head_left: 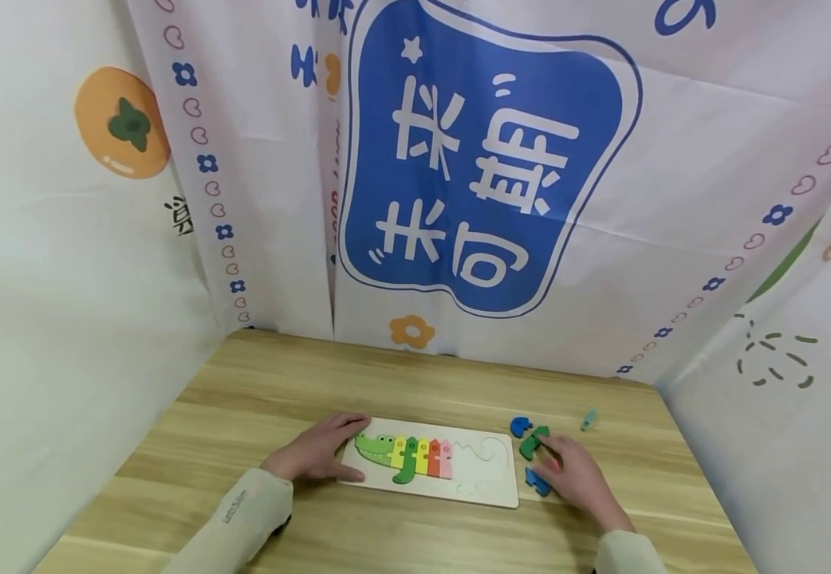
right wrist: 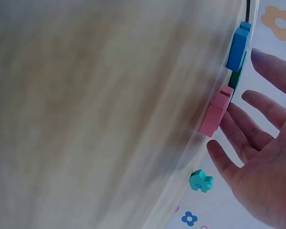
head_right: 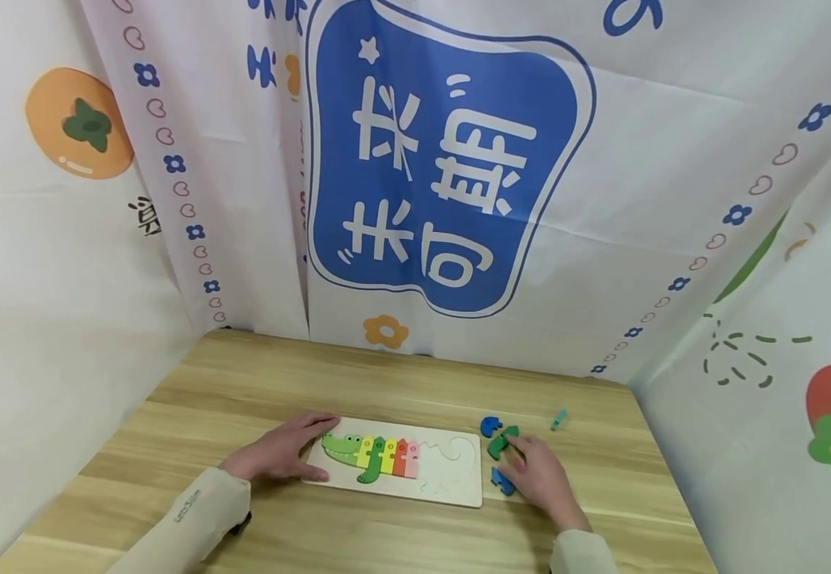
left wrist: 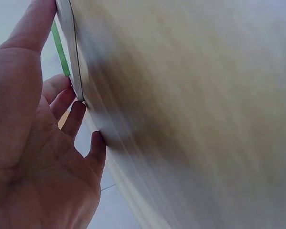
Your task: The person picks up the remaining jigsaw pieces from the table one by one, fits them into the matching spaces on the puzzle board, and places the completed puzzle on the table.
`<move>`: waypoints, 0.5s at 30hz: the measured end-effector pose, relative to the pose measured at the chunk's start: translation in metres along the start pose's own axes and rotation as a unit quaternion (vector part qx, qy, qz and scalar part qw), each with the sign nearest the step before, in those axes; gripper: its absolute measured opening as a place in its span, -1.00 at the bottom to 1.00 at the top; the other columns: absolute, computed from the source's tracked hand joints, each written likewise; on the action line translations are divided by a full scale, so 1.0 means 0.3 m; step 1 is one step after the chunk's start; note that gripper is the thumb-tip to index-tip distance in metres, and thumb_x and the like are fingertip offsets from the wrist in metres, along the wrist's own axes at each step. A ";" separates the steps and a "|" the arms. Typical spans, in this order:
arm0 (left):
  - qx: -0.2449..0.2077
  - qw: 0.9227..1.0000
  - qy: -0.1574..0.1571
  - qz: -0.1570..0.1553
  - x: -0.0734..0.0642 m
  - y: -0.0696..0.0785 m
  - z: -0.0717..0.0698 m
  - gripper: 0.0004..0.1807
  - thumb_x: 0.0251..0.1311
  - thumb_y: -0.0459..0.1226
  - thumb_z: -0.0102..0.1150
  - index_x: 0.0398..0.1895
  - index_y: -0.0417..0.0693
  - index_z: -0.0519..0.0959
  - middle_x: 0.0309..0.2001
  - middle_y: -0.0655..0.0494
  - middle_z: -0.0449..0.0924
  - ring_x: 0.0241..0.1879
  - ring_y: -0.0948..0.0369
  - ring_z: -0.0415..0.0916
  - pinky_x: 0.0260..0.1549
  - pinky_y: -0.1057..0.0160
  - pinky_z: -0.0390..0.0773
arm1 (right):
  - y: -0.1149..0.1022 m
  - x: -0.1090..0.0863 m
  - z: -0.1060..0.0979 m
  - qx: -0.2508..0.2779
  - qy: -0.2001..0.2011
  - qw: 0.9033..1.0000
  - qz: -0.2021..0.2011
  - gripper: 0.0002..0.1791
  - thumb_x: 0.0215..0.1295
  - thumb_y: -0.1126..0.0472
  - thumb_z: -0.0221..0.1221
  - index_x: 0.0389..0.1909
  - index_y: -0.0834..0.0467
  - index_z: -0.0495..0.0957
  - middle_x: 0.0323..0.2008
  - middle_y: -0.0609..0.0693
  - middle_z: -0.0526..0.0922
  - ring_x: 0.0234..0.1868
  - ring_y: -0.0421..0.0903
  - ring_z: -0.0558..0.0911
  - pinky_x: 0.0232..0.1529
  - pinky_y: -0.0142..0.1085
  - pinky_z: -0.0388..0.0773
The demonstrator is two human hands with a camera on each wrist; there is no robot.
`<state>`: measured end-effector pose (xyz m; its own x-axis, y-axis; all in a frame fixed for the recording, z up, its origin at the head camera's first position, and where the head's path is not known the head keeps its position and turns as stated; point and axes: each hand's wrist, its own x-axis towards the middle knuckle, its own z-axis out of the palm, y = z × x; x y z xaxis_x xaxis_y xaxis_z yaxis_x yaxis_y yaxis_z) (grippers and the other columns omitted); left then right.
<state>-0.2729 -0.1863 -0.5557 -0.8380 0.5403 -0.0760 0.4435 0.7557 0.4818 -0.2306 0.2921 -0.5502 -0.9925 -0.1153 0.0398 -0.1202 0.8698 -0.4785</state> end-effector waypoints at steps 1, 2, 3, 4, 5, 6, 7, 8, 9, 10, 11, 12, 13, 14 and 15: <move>-0.001 1.000 -0.001 0.000 0.000 0.000 -0.001 0.10 0.09 0.23 0.47 0.61 -0.02 0.23 0.57 -0.03 0.20 0.55 -0.15 0.15 0.42 -0.28 0.28 | 0.001 -0.002 0.002 -0.006 -0.001 1.000 -0.001 -0.35 0.31 0.06 0.41 0.35 0.25 0.53 0.23 0.34 0.58 0.24 0.40 0.55 0.23 0.32 0.47; -0.003 1.000 -0.003 0.000 0.000 0.000 -0.001 0.10 0.09 0.23 0.47 0.62 -0.02 0.23 0.57 -0.04 0.20 0.55 -0.16 0.14 0.42 -0.28 0.28 | 0.001 -0.003 0.004 -0.008 -0.001 1.000 -0.001 -0.35 0.30 0.06 0.41 0.34 0.25 0.53 0.24 0.34 0.57 0.24 0.39 0.55 0.23 0.32 0.47; -0.005 1.000 -0.004 -0.001 -0.001 0.001 -0.001 0.10 0.09 0.22 0.47 0.62 -0.02 0.23 0.57 -0.04 0.20 0.55 -0.15 0.14 0.43 -0.28 0.27 | 0.001 -0.003 0.004 -0.009 -0.001 1.000 0.001 -0.35 0.30 0.06 0.41 0.34 0.24 0.53 0.24 0.35 0.57 0.24 0.40 0.55 0.23 0.32 0.47; -0.005 1.000 -0.005 -0.002 -0.001 0.002 -0.001 0.10 0.09 0.22 0.47 0.62 -0.02 0.22 0.58 -0.04 0.19 0.55 -0.15 0.14 0.43 -0.28 0.27 | -0.001 -0.002 0.005 -0.010 -0.002 1.000 0.002 -0.35 0.30 0.06 0.41 0.34 0.25 0.53 0.24 0.35 0.56 0.24 0.40 0.54 0.23 0.33 0.47; -0.005 1.000 -0.007 -0.003 -0.002 0.003 0.000 0.10 0.09 0.22 0.48 0.62 -0.01 0.22 0.58 -0.03 0.19 0.56 -0.15 0.13 0.44 -0.28 0.27 | -0.001 0.001 0.006 -0.009 -0.003 1.000 0.005 -0.36 0.31 0.06 0.40 0.34 0.25 0.53 0.25 0.36 0.56 0.25 0.40 0.54 0.24 0.33 0.46; -0.006 1.000 -0.007 -0.004 -0.003 0.004 -0.001 0.10 0.10 0.21 0.48 0.62 -0.01 0.22 0.58 -0.03 0.19 0.56 -0.15 0.13 0.44 -0.28 0.26 | -0.002 0.004 0.007 -0.008 -0.003 1.000 0.008 -0.37 0.32 0.06 0.39 0.34 0.25 0.53 0.26 0.36 0.55 0.26 0.41 0.53 0.24 0.33 0.46; -0.006 1.000 -0.007 -0.003 -0.004 0.005 -0.002 0.10 0.09 0.20 0.48 0.62 -0.02 0.22 0.57 -0.04 0.20 0.55 -0.16 0.13 0.42 -0.29 0.27 | -0.004 0.007 0.008 -0.006 -0.004 1.000 0.012 -0.37 0.33 0.06 0.39 0.34 0.24 0.53 0.27 0.36 0.54 0.27 0.41 0.52 0.25 0.34 0.45; -0.006 1.000 -0.007 -0.004 -0.005 0.006 -0.002 0.10 0.09 0.20 0.49 0.62 -0.02 0.22 0.57 -0.04 0.20 0.55 -0.16 0.13 0.42 -0.29 0.27 | -0.007 0.011 0.009 -0.005 -0.005 1.000 0.014 -0.38 0.34 0.07 0.38 0.34 0.24 0.53 0.27 0.36 0.54 0.28 0.40 0.52 0.25 0.34 0.45; -0.006 1.000 -0.007 -0.005 -0.005 0.008 -0.004 0.10 0.10 0.20 0.49 0.62 -0.02 0.21 0.57 -0.04 0.20 0.55 -0.16 0.13 0.42 -0.29 0.27 | -0.008 0.016 0.010 -0.006 -0.006 1.000 0.017 -0.38 0.34 0.07 0.38 0.34 0.24 0.54 0.27 0.35 0.54 0.28 0.40 0.52 0.25 0.33 0.45; -0.005 1.000 -0.007 -0.005 -0.005 0.009 -0.005 0.10 0.10 0.19 0.49 0.62 -0.02 0.21 0.58 -0.03 0.20 0.55 -0.16 0.13 0.42 -0.29 0.28 | -0.009 0.019 0.012 -0.006 -0.007 1.000 0.018 -0.39 0.34 0.08 0.38 0.34 0.25 0.54 0.26 0.35 0.54 0.27 0.39 0.52 0.25 0.32 0.46; -0.005 1.000 -0.007 -0.005 -0.005 0.009 -0.006 0.10 0.10 0.19 0.49 0.62 -0.02 0.21 0.58 -0.04 0.19 0.55 -0.16 0.13 0.42 -0.29 0.28 | -0.012 0.021 0.012 -0.007 -0.008 1.000 0.019 -0.39 0.33 0.09 0.39 0.34 0.24 0.54 0.26 0.35 0.55 0.27 0.39 0.52 0.24 0.32 0.46; -0.006 1.000 -0.007 -0.006 -0.004 0.010 -0.007 0.10 0.10 0.19 0.48 0.62 -0.01 0.21 0.58 -0.04 0.19 0.56 -0.16 0.13 0.42 -0.29 0.29 | -0.014 0.022 0.012 -0.008 -0.009 1.000 0.019 -0.39 0.33 0.10 0.39 0.33 0.24 0.54 0.26 0.34 0.55 0.27 0.39 0.53 0.24 0.32 0.46; -0.007 1.000 -0.008 -0.006 -0.004 0.011 -0.008 0.09 0.10 0.19 0.49 0.62 -0.02 0.21 0.58 -0.04 0.19 0.55 -0.16 0.13 0.42 -0.29 0.29 | -0.016 0.024 0.011 -0.009 -0.010 1.000 0.020 -0.39 0.32 0.10 0.40 0.33 0.24 0.54 0.25 0.34 0.55 0.26 0.38 0.53 0.23 0.32 0.47; -0.008 1.000 -0.009 -0.008 -0.003 0.011 -0.009 0.09 0.11 0.19 0.48 0.63 0.00 0.20 0.58 -0.03 0.18 0.56 -0.15 0.12 0.43 -0.28 0.28 | -0.017 0.025 0.010 -0.010 -0.011 1.000 0.020 -0.39 0.32 0.11 0.40 0.33 0.25 0.55 0.25 0.34 0.55 0.26 0.38 0.53 0.22 0.32 0.47; -0.010 1.000 -0.010 -0.009 -0.003 0.011 -0.009 0.09 0.11 0.19 0.48 0.63 0.00 0.20 0.59 -0.04 0.18 0.56 -0.15 0.12 0.43 -0.29 0.28 | -0.017 0.026 0.009 -0.009 -0.013 1.000 0.019 -0.39 0.32 0.11 0.40 0.33 0.25 0.55 0.25 0.33 0.55 0.26 0.38 0.54 0.22 0.32 0.48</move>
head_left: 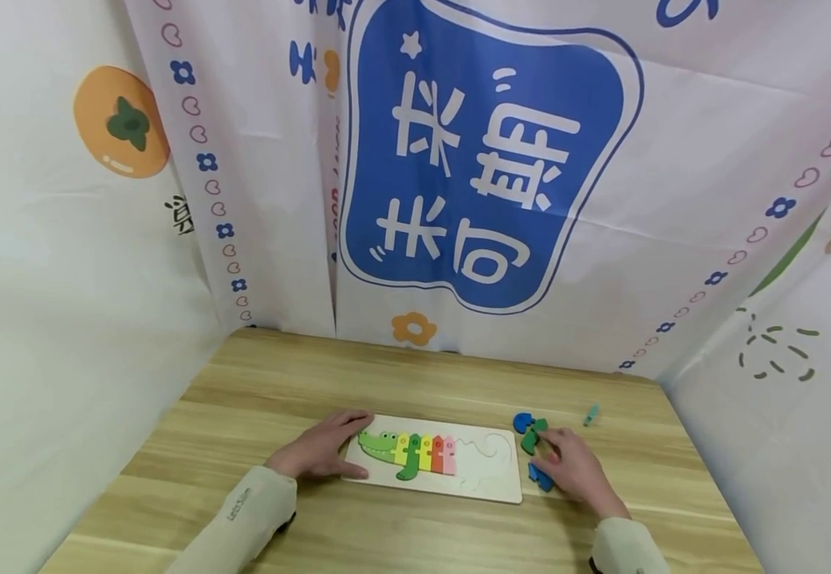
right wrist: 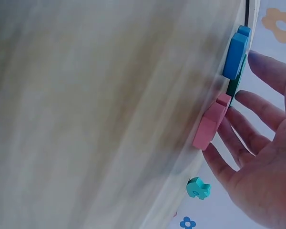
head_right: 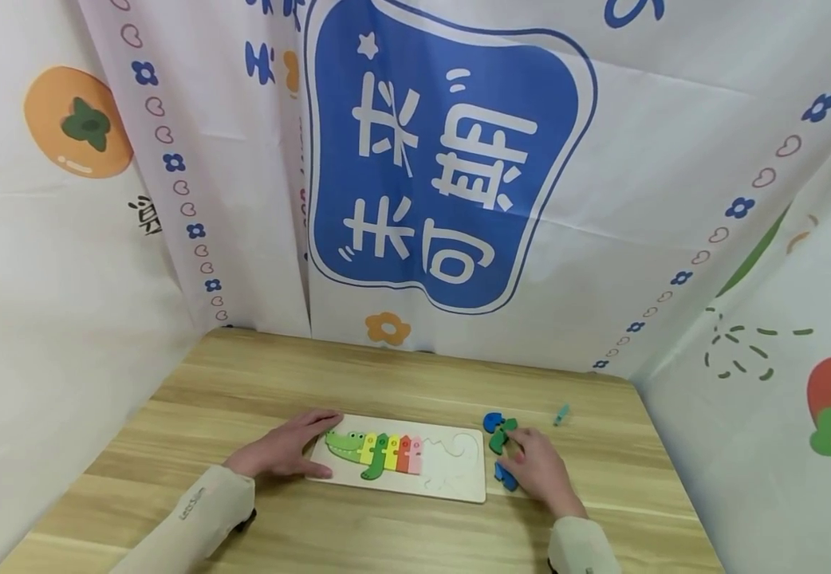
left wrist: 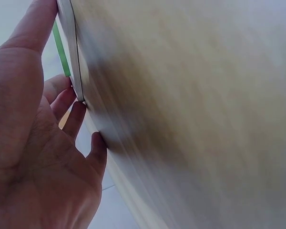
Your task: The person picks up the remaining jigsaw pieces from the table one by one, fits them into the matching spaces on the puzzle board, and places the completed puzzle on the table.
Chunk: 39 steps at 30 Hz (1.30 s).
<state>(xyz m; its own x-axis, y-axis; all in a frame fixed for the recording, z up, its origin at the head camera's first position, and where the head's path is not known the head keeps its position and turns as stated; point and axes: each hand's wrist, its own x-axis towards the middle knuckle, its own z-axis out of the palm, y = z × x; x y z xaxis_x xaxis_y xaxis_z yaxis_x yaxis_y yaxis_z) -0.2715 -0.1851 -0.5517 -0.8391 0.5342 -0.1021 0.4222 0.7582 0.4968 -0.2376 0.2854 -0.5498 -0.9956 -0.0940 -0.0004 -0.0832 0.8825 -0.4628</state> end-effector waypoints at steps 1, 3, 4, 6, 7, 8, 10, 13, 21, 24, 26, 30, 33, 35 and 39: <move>0.000 1.000 -0.001 -0.001 0.001 0.001 0.000 0.09 0.12 0.19 0.48 0.63 0.01 0.20 0.59 -0.04 0.18 0.56 -0.15 0.12 0.43 -0.28 0.28 | 0.002 0.000 -0.003 0.003 -0.002 1.000 0.000 -0.39 0.32 0.10 0.40 0.33 0.25 0.54 0.25 0.33 0.55 0.26 0.38 0.53 0.22 0.32 0.47; 0.001 1.000 -0.002 -0.002 0.001 0.004 -0.002 0.08 0.12 0.18 0.48 0.63 0.01 0.20 0.59 -0.03 0.17 0.56 -0.15 0.11 0.42 -0.28 0.28 | 0.011 0.003 -0.012 0.009 -0.005 1.000 -0.002 -0.38 0.34 0.09 0.39 0.34 0.26 0.53 0.27 0.35 0.54 0.27 0.40 0.52 0.23 0.32 0.46; 0.002 1.000 0.000 -0.001 0.000 0.004 -0.002 0.08 0.11 0.18 0.49 0.62 0.00 0.21 0.58 -0.03 0.18 0.56 -0.15 0.13 0.42 -0.29 0.29 | 0.018 0.005 -0.018 0.013 -0.006 1.000 -0.002 -0.37 0.35 0.08 0.37 0.36 0.27 0.51 0.28 0.35 0.52 0.28 0.41 0.51 0.24 0.33 0.46; 0.005 1.000 0.002 0.000 0.000 0.004 -0.002 0.09 0.10 0.18 0.49 0.62 0.00 0.22 0.58 -0.02 0.19 0.55 -0.15 0.14 0.41 -0.28 0.30 | 0.038 0.012 -0.035 0.021 0.001 1.000 0.002 -0.36 0.39 0.06 0.34 0.38 0.27 0.48 0.31 0.38 0.50 0.28 0.41 0.51 0.24 0.32 0.46; 0.007 1.000 0.002 0.000 -0.001 0.005 -0.003 0.09 0.10 0.18 0.49 0.62 0.00 0.22 0.58 -0.02 0.19 0.55 -0.14 0.14 0.41 -0.28 0.31 | 0.049 0.017 -0.047 0.026 0.006 1.000 0.005 -0.36 0.40 0.07 0.33 0.40 0.28 0.46 0.32 0.40 0.48 0.28 0.42 0.51 0.23 0.33 0.46; 0.007 1.000 0.002 0.001 -0.001 0.005 -0.003 0.09 0.10 0.17 0.50 0.62 0.00 0.22 0.58 -0.02 0.19 0.55 -0.15 0.14 0.41 -0.28 0.31 | 0.062 0.023 -0.060 0.027 0.014 0.999 0.009 -0.36 0.42 0.08 0.31 0.41 0.29 0.44 0.32 0.42 0.47 0.27 0.42 0.52 0.22 0.32 0.47; 0.005 1.000 0.002 0.002 0.002 0.005 -0.002 0.08 0.10 0.17 0.50 0.62 -0.01 0.22 0.58 -0.04 0.19 0.55 -0.16 0.14 0.40 -0.29 0.31 | 0.089 0.034 -0.088 0.032 0.027 0.999 0.022 -0.36 0.45 0.10 0.28 0.43 0.30 0.41 0.30 0.45 0.47 0.25 0.42 0.53 0.19 0.32 0.49; 0.004 1.000 0.000 0.003 0.006 0.002 0.002 0.08 0.11 0.18 0.48 0.62 -0.01 0.21 0.59 -0.05 0.18 0.55 -0.16 0.13 0.40 -0.29 0.30 | 0.123 0.044 -0.123 0.044 0.031 0.998 0.037 -0.35 0.45 0.12 0.26 0.45 0.32 0.37 0.29 0.46 0.45 0.22 0.39 0.54 0.15 0.30 0.52; 0.002 1.000 0.000 -0.003 0.010 -0.004 0.002 0.10 0.09 0.21 0.48 0.63 0.02 0.21 0.59 -0.04 0.18 0.56 -0.17 0.13 0.41 -0.30 0.29 | 0.173 0.022 -0.147 0.060 0.005 0.998 0.029 -0.34 0.41 0.10 0.31 0.42 0.30 0.42 0.25 0.38 0.52 0.16 0.32 0.57 0.11 0.25 0.57; 0.002 1.000 -0.002 -0.001 0.012 -0.004 0.003 0.10 0.10 0.20 0.47 0.63 0.02 0.20 0.59 -0.03 0.17 0.56 -0.16 0.11 0.42 -0.29 0.28 | 0.187 0.005 -0.143 0.072 -0.032 0.997 0.011 -0.33 0.30 0.05 0.42 0.36 0.22 0.51 0.14 0.24 0.63 0.05 0.16 0.63 0.03 0.06 0.63; 0.004 1.000 -0.003 -0.001 0.013 -0.006 0.003 0.10 0.10 0.21 0.47 0.63 0.03 0.20 0.60 -0.02 0.17 0.57 -0.15 0.11 0.43 -0.28 0.28 | 0.191 -0.008 -0.140 0.082 -0.073 0.994 -0.012 -0.28 0.17 0.02 0.51 0.33 0.16 0.56 0.09 0.16 0.65 0.00 0.04 0.62 -0.05 -0.12 0.63; 0.004 1.000 -0.003 -0.008 0.014 -0.010 0.004 0.10 0.10 0.22 0.47 0.64 0.06 0.20 0.60 0.00 0.16 0.57 -0.13 0.11 0.44 -0.27 0.27 | 0.196 -0.034 -0.134 0.106 -0.131 0.983 -0.070 -0.16 -0.02 0.08 0.61 0.34 0.17 0.55 0.08 0.10 0.58 -0.05 -0.09 0.54 -0.16 -0.36 0.54; -0.002 1.000 -0.004 -0.010 0.016 -0.010 0.003 0.10 0.10 0.22 0.47 0.64 0.07 0.19 0.60 0.01 0.15 0.58 -0.14 0.10 0.44 -0.28 0.26 | 0.194 -0.044 -0.131 0.109 -0.131 0.979 -0.110 -0.17 -0.02 0.16 0.61 0.33 0.23 0.55 0.00 0.11 0.56 -0.11 -0.12 0.51 -0.22 -0.41 0.52; -0.004 1.000 -0.005 -0.009 0.016 -0.010 0.005 0.10 0.09 0.22 0.47 0.64 0.07 0.20 0.60 0.00 0.15 0.57 -0.14 0.10 0.44 -0.29 0.25 | 0.191 -0.045 -0.127 0.105 -0.124 0.980 -0.119 -0.21 0.00 0.19 0.59 0.31 0.24 0.57 -0.08 0.06 0.55 -0.15 -0.15 0.48 -0.23 -0.42 0.49; 0.001 1.000 -0.007 -0.010 0.013 -0.014 0.009 0.10 0.10 0.24 0.46 0.64 0.08 0.19 0.61 0.02 0.15 0.58 -0.13 0.10 0.44 -0.28 0.26 | 0.182 -0.043 -0.119 0.104 -0.120 0.980 -0.117 -0.27 0.07 0.20 0.55 0.30 0.26 0.56 -0.12 0.02 0.56 -0.20 -0.19 0.48 -0.26 -0.42 0.49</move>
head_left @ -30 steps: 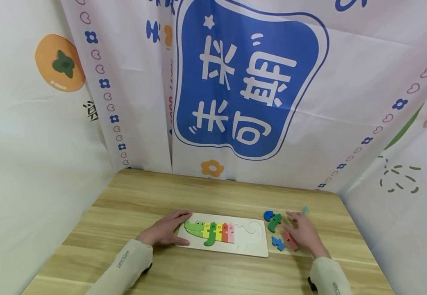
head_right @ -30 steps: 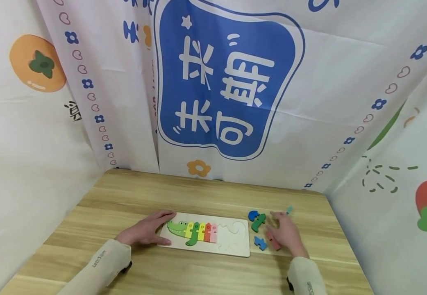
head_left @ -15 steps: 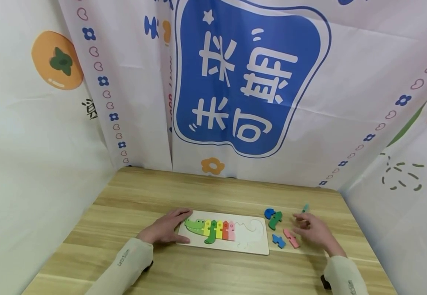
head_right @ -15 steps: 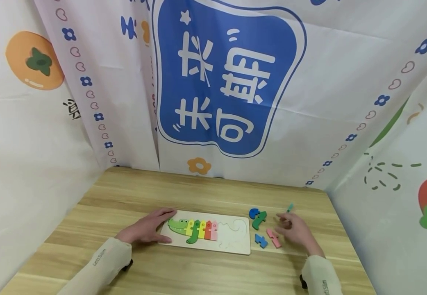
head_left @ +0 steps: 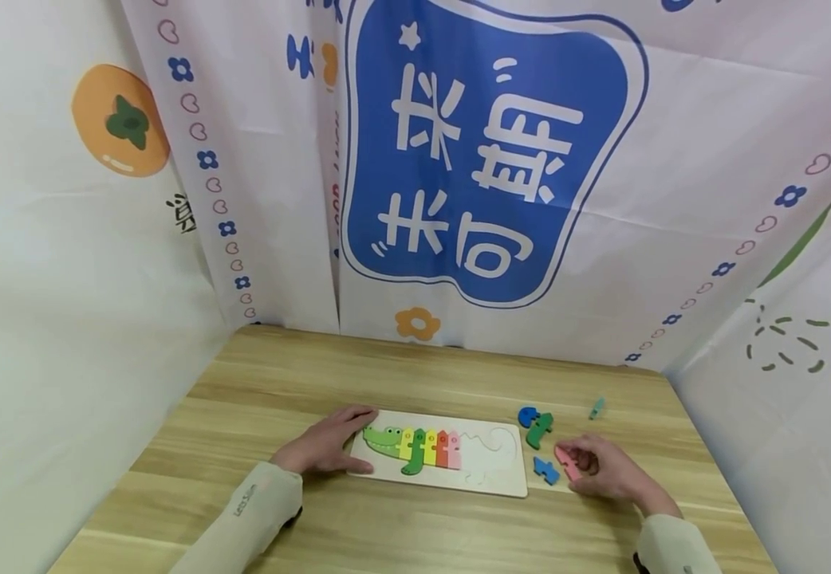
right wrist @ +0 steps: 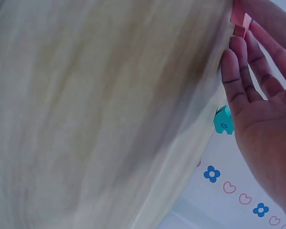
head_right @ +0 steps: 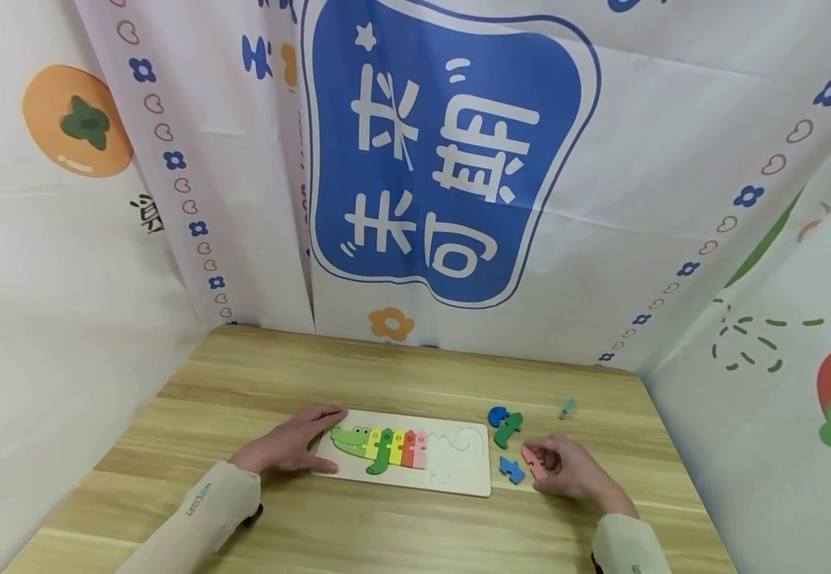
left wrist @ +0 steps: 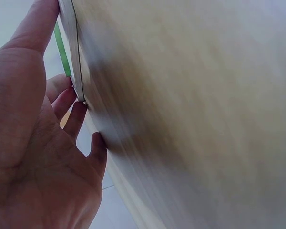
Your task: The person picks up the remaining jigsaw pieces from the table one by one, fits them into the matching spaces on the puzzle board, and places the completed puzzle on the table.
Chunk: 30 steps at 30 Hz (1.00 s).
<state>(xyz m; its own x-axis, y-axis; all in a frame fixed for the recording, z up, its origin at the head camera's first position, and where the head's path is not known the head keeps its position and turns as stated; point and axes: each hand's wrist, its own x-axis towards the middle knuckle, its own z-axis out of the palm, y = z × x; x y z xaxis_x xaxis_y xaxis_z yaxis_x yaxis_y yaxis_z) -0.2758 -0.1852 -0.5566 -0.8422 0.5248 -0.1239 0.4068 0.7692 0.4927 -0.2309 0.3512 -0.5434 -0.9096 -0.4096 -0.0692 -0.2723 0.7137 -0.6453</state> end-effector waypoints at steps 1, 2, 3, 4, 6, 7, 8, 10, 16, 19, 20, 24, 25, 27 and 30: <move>0.000 1.000 0.000 0.000 0.000 0.000 0.001 0.10 0.10 0.24 0.46 0.64 0.08 0.19 0.61 0.02 0.15 0.58 -0.14 0.10 0.44 -0.28 0.26 | -0.002 0.001 0.002 0.002 0.000 1.000 0.006 -0.26 0.08 0.21 0.55 0.32 0.27 0.55 -0.11 0.02 0.57 -0.20 -0.19 0.49 -0.26 -0.42 0.50; -0.001 1.000 0.000 0.000 0.000 -0.001 0.003 0.10 0.10 0.23 0.46 0.64 0.08 0.19 0.61 0.01 0.15 0.58 -0.14 0.10 0.44 -0.28 0.26 | -0.004 0.001 0.003 0.004 0.000 1.000 0.011 -0.25 0.08 0.23 0.54 0.33 0.28 0.53 -0.10 0.03 0.58 -0.20 -0.19 0.51 -0.26 -0.42 0.52; -0.001 1.000 0.000 0.000 0.000 -0.001 0.004 0.10 0.10 0.23 0.46 0.64 0.08 0.19 0.61 0.01 0.15 0.58 -0.14 0.10 0.44 -0.28 0.25 | -0.007 0.002 0.005 0.004 0.001 1.000 0.019 -0.24 0.10 0.24 0.54 0.35 0.28 0.52 -0.10 0.03 0.58 -0.20 -0.18 0.51 -0.27 -0.42 0.53; -0.002 1.000 0.001 0.001 -0.001 -0.002 0.004 0.10 0.10 0.23 0.46 0.64 0.07 0.19 0.60 0.01 0.15 0.57 -0.14 0.10 0.44 -0.28 0.26 | -0.012 0.002 0.006 0.002 0.003 1.000 0.027 -0.23 0.11 0.25 0.53 0.36 0.28 0.50 -0.10 0.04 0.58 -0.20 -0.17 0.52 -0.26 -0.42 0.53; -0.003 1.000 0.002 0.002 -0.002 -0.001 0.004 0.10 0.10 0.22 0.46 0.64 0.06 0.19 0.60 0.00 0.15 0.57 -0.15 0.10 0.44 -0.29 0.26 | -0.023 0.003 0.008 -0.005 0.014 0.999 0.039 -0.23 0.12 0.25 0.52 0.38 0.26 0.49 -0.10 0.04 0.57 -0.20 -0.15 0.52 -0.26 -0.41 0.52; -0.002 1.000 0.003 0.003 -0.003 -0.001 0.003 0.10 0.10 0.22 0.46 0.64 0.06 0.19 0.60 0.00 0.16 0.57 -0.15 0.11 0.44 -0.29 0.26 | -0.029 0.004 0.008 -0.008 0.022 0.999 0.046 -0.23 0.13 0.25 0.52 0.39 0.25 0.48 -0.10 0.03 0.57 -0.19 -0.14 0.52 -0.25 -0.41 0.52; -0.003 1.000 0.004 0.003 -0.004 0.000 0.002 0.10 0.11 0.21 0.46 0.64 0.05 0.19 0.60 0.00 0.16 0.57 -0.15 0.11 0.43 -0.29 0.27 | -0.035 0.006 0.009 -0.010 0.030 0.998 0.051 -0.23 0.15 0.25 0.51 0.41 0.24 0.47 -0.10 0.03 0.56 -0.18 -0.13 0.52 -0.24 -0.40 0.52; -0.001 1.000 0.003 0.003 -0.006 0.002 0.000 0.10 0.11 0.21 0.46 0.64 0.05 0.19 0.60 0.00 0.16 0.57 -0.15 0.11 0.43 -0.28 0.27 | -0.047 0.011 0.011 -0.005 0.047 0.998 0.051 -0.22 0.19 0.26 0.48 0.44 0.23 0.43 -0.09 0.04 0.56 -0.15 -0.12 0.54 -0.19 -0.38 0.55; -0.005 1.000 0.002 0.002 -0.009 0.008 -0.006 0.11 0.10 0.20 0.47 0.64 0.02 0.18 0.60 -0.01 0.15 0.57 -0.16 0.09 0.44 -0.29 0.24 | -0.079 0.024 0.015 0.056 0.088 0.994 0.025 -0.16 0.29 0.34 0.39 0.55 0.22 0.26 0.02 0.14 0.52 -0.03 -0.07 0.60 0.04 -0.30 0.67; -0.008 1.000 0.003 0.006 -0.010 0.010 -0.009 0.12 0.10 0.21 0.47 0.64 -0.02 0.18 0.60 -0.03 0.16 0.57 -0.18 0.09 0.44 -0.30 0.23 | -0.094 0.033 0.015 0.090 0.102 0.991 0.016 -0.20 0.31 0.35 0.37 0.54 0.21 0.27 0.05 0.17 0.47 -0.02 -0.05 0.57 0.02 -0.30 0.68; -0.007 1.000 0.003 0.008 -0.010 0.010 -0.009 0.12 0.10 0.21 0.47 0.64 -0.01 0.18 0.60 -0.03 0.15 0.57 -0.17 0.08 0.44 -0.29 0.23 | -0.098 0.036 0.015 0.102 0.106 0.989 0.016 -0.21 0.32 0.36 0.37 0.53 0.21 0.27 0.05 0.18 0.46 -0.02 -0.04 0.56 0.00 -0.31 0.68; -0.004 1.000 0.003 0.012 -0.009 0.008 -0.008 0.12 0.11 0.21 0.46 0.64 -0.02 0.18 0.60 -0.03 0.16 0.57 -0.17 0.09 0.44 -0.28 0.24 | -0.111 0.049 0.019 0.148 0.119 0.981 0.030 -0.23 0.33 0.35 0.36 0.50 0.17 0.25 0.06 0.19 0.45 -0.05 -0.07 0.58 -0.05 -0.37 0.66; -0.005 1.000 0.004 0.013 -0.009 0.007 -0.008 0.12 0.11 0.21 0.47 0.63 -0.03 0.18 0.60 -0.03 0.16 0.57 -0.17 0.10 0.44 -0.29 0.25 | -0.113 0.051 0.021 0.159 0.119 0.979 0.032 -0.22 0.33 0.34 0.37 0.50 0.18 0.24 0.06 0.20 0.45 -0.05 -0.09 0.59 -0.05 -0.38 0.66; -0.005 1.000 0.003 0.011 -0.009 0.004 -0.006 0.11 0.11 0.21 0.47 0.64 -0.01 0.18 0.60 -0.01 0.16 0.57 -0.15 0.09 0.44 -0.28 0.25 | -0.119 0.055 0.025 0.186 0.123 0.974 0.041 -0.22 0.32 0.34 0.38 0.49 0.16 0.24 0.08 0.21 0.45 -0.06 -0.11 0.63 -0.05 -0.38 0.67; -0.006 1.000 0.001 0.010 -0.007 0.002 -0.004 0.11 0.11 0.21 0.46 0.64 0.01 0.17 0.60 0.00 0.15 0.57 -0.15 0.09 0.44 -0.27 0.26 | -0.126 0.059 0.031 0.214 0.126 0.968 0.042 -0.20 0.29 0.34 0.40 0.48 0.17 0.23 0.09 0.24 0.45 -0.06 -0.11 0.66 -0.06 -0.37 0.69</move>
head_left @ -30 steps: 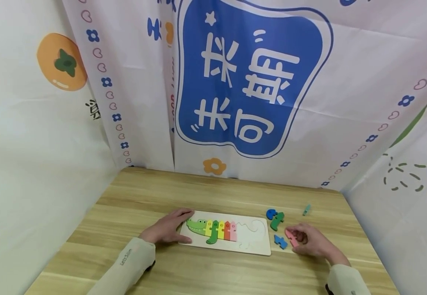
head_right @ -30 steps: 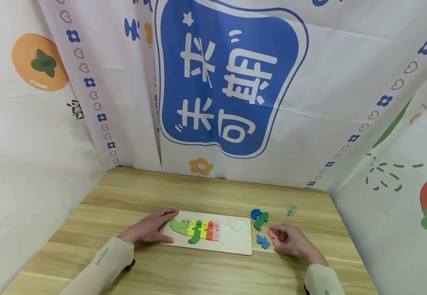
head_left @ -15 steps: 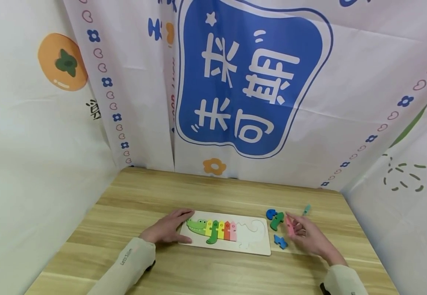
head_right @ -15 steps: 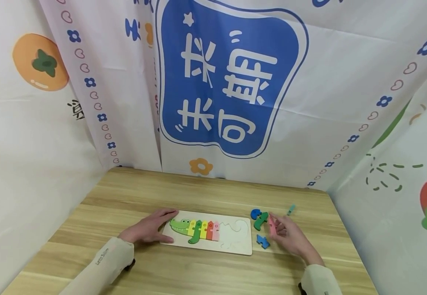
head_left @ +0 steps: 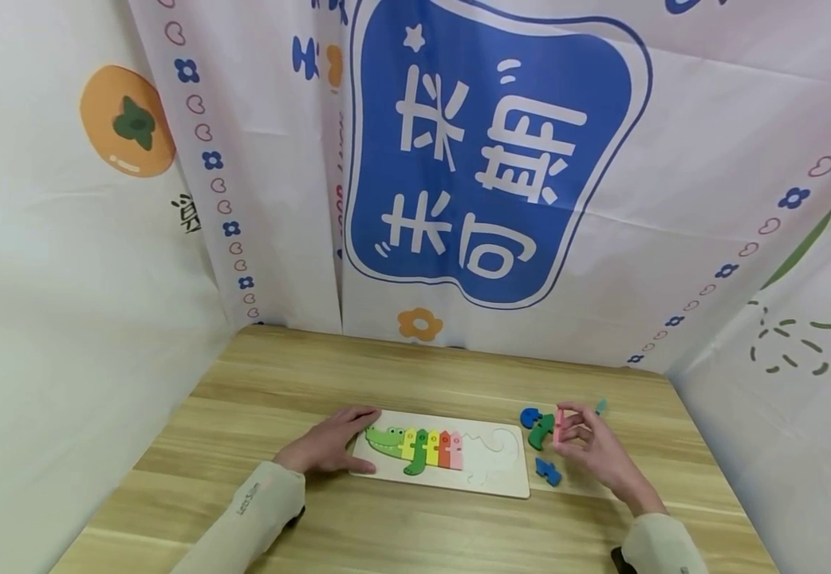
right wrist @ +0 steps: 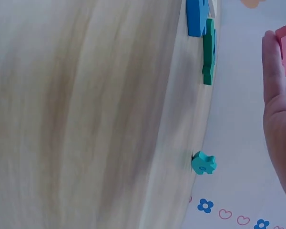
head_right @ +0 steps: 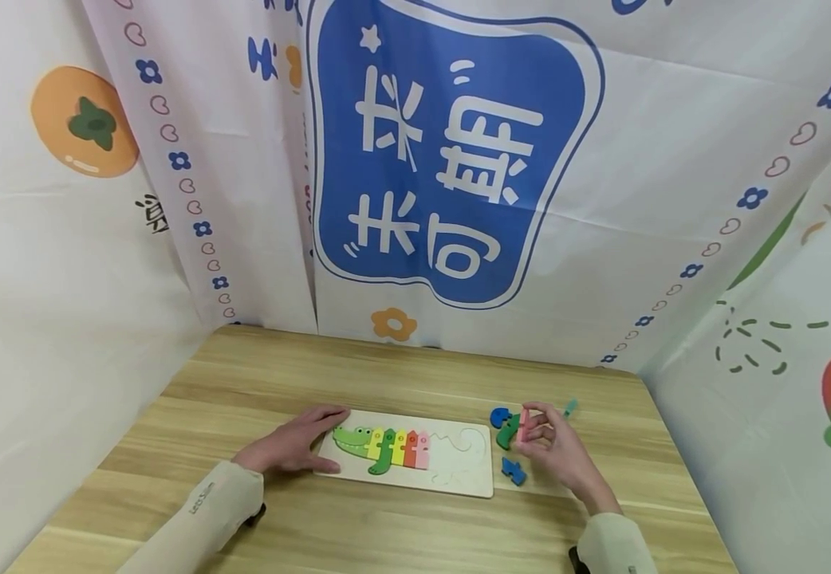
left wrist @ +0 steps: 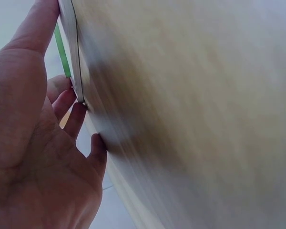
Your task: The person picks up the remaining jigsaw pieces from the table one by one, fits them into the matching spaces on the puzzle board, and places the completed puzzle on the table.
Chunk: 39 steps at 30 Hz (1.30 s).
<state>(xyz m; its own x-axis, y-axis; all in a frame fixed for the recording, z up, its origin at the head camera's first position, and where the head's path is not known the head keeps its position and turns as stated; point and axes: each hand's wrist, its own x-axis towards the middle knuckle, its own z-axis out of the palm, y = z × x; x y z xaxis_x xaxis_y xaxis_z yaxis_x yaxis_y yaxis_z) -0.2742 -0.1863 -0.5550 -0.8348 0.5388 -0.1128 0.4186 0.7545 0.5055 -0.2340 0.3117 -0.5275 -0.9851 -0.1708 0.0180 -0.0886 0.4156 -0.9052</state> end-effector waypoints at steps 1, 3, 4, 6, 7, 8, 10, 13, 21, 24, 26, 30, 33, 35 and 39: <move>-0.001 1.000 0.001 0.000 0.001 0.000 0.001 0.11 0.11 0.21 0.46 0.64 0.02 0.17 0.60 0.01 0.15 0.57 -0.15 0.09 0.43 -0.27 0.27 | 0.000 0.001 0.002 0.009 0.001 1.000 0.000 -0.20 0.28 0.35 0.40 0.48 0.18 0.23 0.10 0.25 0.45 -0.05 -0.09 0.67 -0.05 -0.37 0.70; -0.003 1.000 0.001 0.001 0.002 -0.001 0.002 0.11 0.12 0.22 0.45 0.65 0.02 0.16 0.61 0.01 0.14 0.57 -0.15 0.09 0.43 -0.27 0.27 | 0.001 0.003 0.006 0.026 -0.001 1.000 0.001 -0.19 0.27 0.37 0.40 0.47 0.19 0.23 0.12 0.29 0.45 -0.01 -0.03 0.69 -0.04 -0.35 0.70; -0.003 1.000 0.001 0.001 0.001 -0.001 0.002 0.11 0.12 0.21 0.45 0.65 0.02 0.16 0.61 0.01 0.14 0.57 -0.15 0.09 0.43 -0.28 0.27 | 0.003 0.003 0.008 0.034 -0.005 0.999 0.001 -0.19 0.27 0.38 0.40 0.48 0.20 0.22 0.14 0.32 0.45 0.00 0.01 0.69 -0.04 -0.35 0.70; -0.004 1.000 0.000 0.002 0.001 -0.001 0.002 0.11 0.12 0.21 0.45 0.65 0.02 0.16 0.61 0.01 0.14 0.57 -0.15 0.09 0.43 -0.28 0.27 | 0.008 0.003 0.009 0.052 -0.012 0.999 0.006 -0.17 0.26 0.38 0.41 0.48 0.21 0.22 0.17 0.38 0.45 0.02 0.07 0.69 -0.02 -0.33 0.70; -0.005 1.000 0.000 0.001 0.000 -0.001 0.002 0.11 0.12 0.21 0.45 0.65 0.02 0.17 0.60 0.00 0.14 0.57 -0.16 0.08 0.43 -0.28 0.27 | 0.009 0.002 0.010 0.060 -0.016 0.998 0.008 -0.16 0.25 0.36 0.41 0.49 0.23 0.21 0.20 0.40 0.44 0.03 0.09 0.69 -0.01 -0.33 0.70; -0.007 1.000 0.001 0.001 -0.002 0.000 0.002 0.10 0.13 0.20 0.46 0.64 0.01 0.17 0.60 -0.01 0.14 0.57 -0.16 0.08 0.43 -0.29 0.27 | 0.010 0.001 0.011 0.069 -0.021 0.997 0.011 -0.15 0.25 0.35 0.42 0.50 0.23 0.20 0.22 0.42 0.43 0.04 0.09 0.69 0.00 -0.33 0.70; -0.011 1.000 0.001 0.001 -0.007 0.003 0.000 0.10 0.13 0.18 0.46 0.64 0.00 0.17 0.61 -0.03 0.14 0.57 -0.17 0.08 0.43 -0.30 0.26 | 0.011 -0.001 0.014 0.085 -0.029 0.996 0.015 -0.13 0.25 0.33 0.42 0.50 0.25 0.18 0.26 0.45 0.40 0.04 0.08 0.68 0.02 -0.33 0.69; -0.013 1.000 0.001 0.002 -0.013 0.007 -0.001 0.10 0.14 0.17 0.47 0.64 -0.03 0.17 0.60 -0.07 0.13 0.57 -0.18 0.08 0.43 -0.31 0.25 | 0.013 -0.003 0.018 0.104 -0.041 0.994 0.010 -0.12 0.28 0.32 0.40 0.51 0.27 0.13 0.28 0.47 0.38 0.04 0.08 0.69 0.05 -0.34 0.68; -0.010 1.000 0.003 0.006 -0.012 0.014 -0.009 0.09 0.15 0.16 0.47 0.64 -0.05 0.17 0.60 -0.06 0.14 0.57 -0.18 0.08 0.43 -0.30 0.24 | 0.017 -0.001 0.022 0.119 -0.039 0.992 0.030 -0.15 0.32 0.44 0.32 0.52 0.26 0.08 0.22 0.39 0.45 0.10 0.17 0.72 0.07 -0.35 0.67; -0.007 1.000 0.002 0.005 -0.013 0.012 -0.006 0.09 0.14 0.17 0.47 0.64 -0.04 0.17 0.60 -0.04 0.14 0.57 -0.17 0.08 0.44 -0.29 0.25 | 0.017 -0.001 0.025 0.111 -0.039 0.992 0.036 -0.15 0.33 0.46 0.31 0.53 0.27 0.08 0.17 0.37 0.48 0.12 0.22 0.71 0.06 -0.32 0.69; -0.006 1.000 0.001 0.005 -0.013 0.010 -0.004 0.10 0.14 0.18 0.46 0.64 -0.04 0.16 0.61 -0.03 0.13 0.58 -0.16 0.08 0.44 -0.29 0.25 | 0.018 0.000 0.028 0.107 -0.038 0.993 0.033 -0.15 0.33 0.46 0.31 0.54 0.27 0.08 0.14 0.36 0.50 0.12 0.25 0.70 0.06 -0.29 0.70; -0.005 1.000 0.000 0.006 -0.011 0.007 0.000 0.10 0.14 0.19 0.45 0.64 -0.03 0.16 0.61 -0.03 0.13 0.58 -0.16 0.08 0.44 -0.29 0.25 | 0.023 -0.001 0.035 0.104 -0.031 0.993 0.038 -0.14 0.31 0.46 0.33 0.54 0.26 0.10 0.06 0.26 0.53 0.05 0.17 0.74 0.04 -0.30 0.71; -0.004 1.000 0.000 0.013 -0.008 0.005 0.002 0.10 0.14 0.19 0.46 0.64 -0.03 0.17 0.60 -0.03 0.14 0.57 -0.15 0.09 0.43 -0.29 0.26 | 0.027 -0.005 0.040 0.103 -0.023 0.993 0.044 -0.14 0.28 0.46 0.35 0.53 0.23 0.14 0.03 0.21 0.57 -0.03 0.05 0.76 -0.01 -0.31 0.72; -0.003 1.000 0.000 0.016 -0.006 0.003 0.003 0.10 0.14 0.20 0.45 0.64 -0.02 0.17 0.60 -0.04 0.14 0.57 -0.15 0.09 0.44 -0.28 0.26 | 0.028 -0.005 0.043 0.097 -0.027 0.994 0.037 -0.12 0.27 0.43 0.37 0.53 0.25 0.14 0.03 0.21 0.58 -0.07 0.00 0.76 -0.03 -0.31 0.72; -0.002 1.000 0.000 0.009 -0.008 0.001 0.002 0.10 0.14 0.20 0.44 0.65 0.00 0.16 0.61 -0.04 0.13 0.58 -0.15 0.09 0.44 -0.28 0.25 | 0.023 0.007 0.053 0.098 -0.048 0.994 0.015 -0.10 0.26 0.38 0.40 0.53 0.24 0.13 0.05 0.25 0.59 -0.07 0.01 0.76 -0.05 -0.26 0.73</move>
<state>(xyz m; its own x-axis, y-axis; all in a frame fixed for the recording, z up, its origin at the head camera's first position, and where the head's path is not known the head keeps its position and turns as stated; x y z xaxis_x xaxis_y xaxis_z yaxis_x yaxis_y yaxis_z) -0.2719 -0.1871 -0.5551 -0.8266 0.5532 -0.1036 0.4329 0.7426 0.5110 -0.2343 0.3001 -0.5405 -0.9676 -0.2490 -0.0425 -0.0194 0.2412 -0.9703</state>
